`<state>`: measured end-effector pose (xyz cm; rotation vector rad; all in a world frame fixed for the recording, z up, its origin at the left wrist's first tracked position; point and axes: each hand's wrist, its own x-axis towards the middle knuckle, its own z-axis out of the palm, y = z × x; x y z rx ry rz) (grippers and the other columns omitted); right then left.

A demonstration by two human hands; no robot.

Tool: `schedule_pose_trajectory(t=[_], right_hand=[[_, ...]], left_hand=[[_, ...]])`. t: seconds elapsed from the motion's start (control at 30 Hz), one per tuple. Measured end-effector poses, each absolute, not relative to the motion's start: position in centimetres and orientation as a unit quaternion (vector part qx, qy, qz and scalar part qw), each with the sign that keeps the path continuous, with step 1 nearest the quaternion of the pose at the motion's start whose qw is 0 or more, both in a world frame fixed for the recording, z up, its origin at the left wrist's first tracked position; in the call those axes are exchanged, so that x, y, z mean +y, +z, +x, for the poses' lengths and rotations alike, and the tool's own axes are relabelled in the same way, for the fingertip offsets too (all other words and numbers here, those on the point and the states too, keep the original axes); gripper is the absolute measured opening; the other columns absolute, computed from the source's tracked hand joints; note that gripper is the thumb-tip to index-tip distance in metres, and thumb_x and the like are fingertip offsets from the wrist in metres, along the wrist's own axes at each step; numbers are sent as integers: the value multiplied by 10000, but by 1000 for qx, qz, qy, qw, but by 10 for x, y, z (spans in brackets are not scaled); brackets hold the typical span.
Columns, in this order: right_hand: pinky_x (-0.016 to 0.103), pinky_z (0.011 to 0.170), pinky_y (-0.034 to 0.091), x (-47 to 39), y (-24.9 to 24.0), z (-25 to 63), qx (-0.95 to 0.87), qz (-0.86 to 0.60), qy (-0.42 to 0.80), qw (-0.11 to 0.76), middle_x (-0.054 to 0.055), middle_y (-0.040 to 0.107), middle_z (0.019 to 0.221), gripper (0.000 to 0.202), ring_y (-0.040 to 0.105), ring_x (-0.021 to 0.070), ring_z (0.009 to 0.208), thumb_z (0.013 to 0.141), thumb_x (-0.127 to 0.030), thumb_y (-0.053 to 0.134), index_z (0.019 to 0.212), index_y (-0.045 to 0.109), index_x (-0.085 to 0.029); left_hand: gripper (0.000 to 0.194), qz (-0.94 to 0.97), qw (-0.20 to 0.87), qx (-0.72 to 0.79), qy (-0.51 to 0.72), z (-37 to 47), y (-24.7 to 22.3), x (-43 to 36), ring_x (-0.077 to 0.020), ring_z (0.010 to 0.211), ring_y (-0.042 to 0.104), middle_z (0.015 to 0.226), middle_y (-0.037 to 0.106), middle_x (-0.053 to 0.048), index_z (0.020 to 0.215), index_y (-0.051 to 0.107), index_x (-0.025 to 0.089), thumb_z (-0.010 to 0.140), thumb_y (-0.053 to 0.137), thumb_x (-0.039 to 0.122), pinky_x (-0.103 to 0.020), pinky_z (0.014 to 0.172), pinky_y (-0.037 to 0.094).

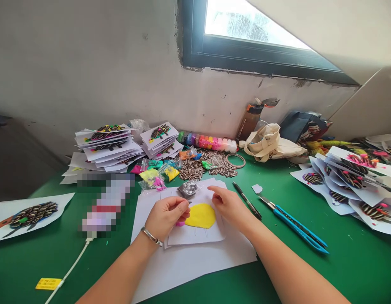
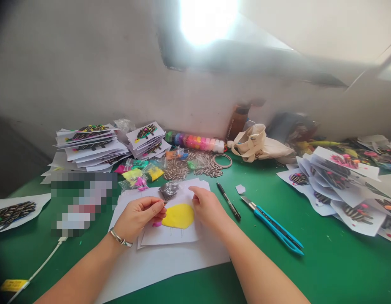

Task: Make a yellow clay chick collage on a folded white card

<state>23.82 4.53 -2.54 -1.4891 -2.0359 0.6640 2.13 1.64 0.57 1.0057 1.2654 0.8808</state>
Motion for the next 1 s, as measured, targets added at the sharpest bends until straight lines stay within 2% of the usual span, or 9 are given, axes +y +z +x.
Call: schedule_pose_trajectory(t=[0.1, 0.27, 0.4, 0.7, 0.83, 1.0], right_hand=[[315, 783, 468, 55, -25, 236, -756, -541, 233, 286, 49, 677, 915, 431, 601, 172, 838, 787, -78, 418, 1158, 607, -185], [410, 957, 393, 45, -10, 230, -752, -528, 187, 348, 87, 622, 1139, 309, 519, 223, 1086, 826, -151, 491, 1101, 621, -205], [328, 803, 469, 16, 6, 217, -777, -442, 264, 363, 54, 647, 1000, 276, 575, 183, 922, 835, -142, 524, 1083, 606, -231], [263, 691, 445, 1, 14, 203, -774, -414, 325, 352, -8, 641, 782, 176, 574, 134, 738, 850, -94, 505, 872, 612, -231], [247, 675, 444, 2, 13, 203, -762, -427, 333, 354, -13, 645, 790, 181, 576, 127, 740, 864, -104, 493, 848, 617, -235], [248, 668, 444, 1, 12, 203, -772, -417, 324, 354, -4, 639, 794, 199, 570, 128, 733, 884, -114, 467, 850, 620, -237]], left_hand=[[396, 431, 605, 542, 393, 20, 6, 17, -173, 624, 642, 684, 688, -59, 772, 670, 127, 633, 741, 490, -293, 592, 538], [397, 429, 616, 537, 386, 21, 11, 15, -156, 582, 630, 649, 674, -45, 716, 663, 128, 625, 742, 507, -273, 562, 528], [395, 444, 645, 515, 350, 27, 15, 10, -141, 581, 628, 646, 665, -38, 687, 661, 128, 657, 717, 518, -247, 569, 509], [399, 451, 681, 482, 317, 31, 12, 5, -134, 586, 612, 628, 648, -26, 734, 683, 129, 695, 692, 526, -253, 594, 512], [373, 437, 694, 474, 319, 30, 10, 5, -146, 633, 628, 693, 671, -41, 758, 688, 135, 704, 697, 504, -268, 627, 520], [330, 429, 695, 481, 318, 31, 12, 5, -142, 628, 623, 672, 667, -30, 759, 693, 140, 679, 730, 458, -264, 623, 514]])
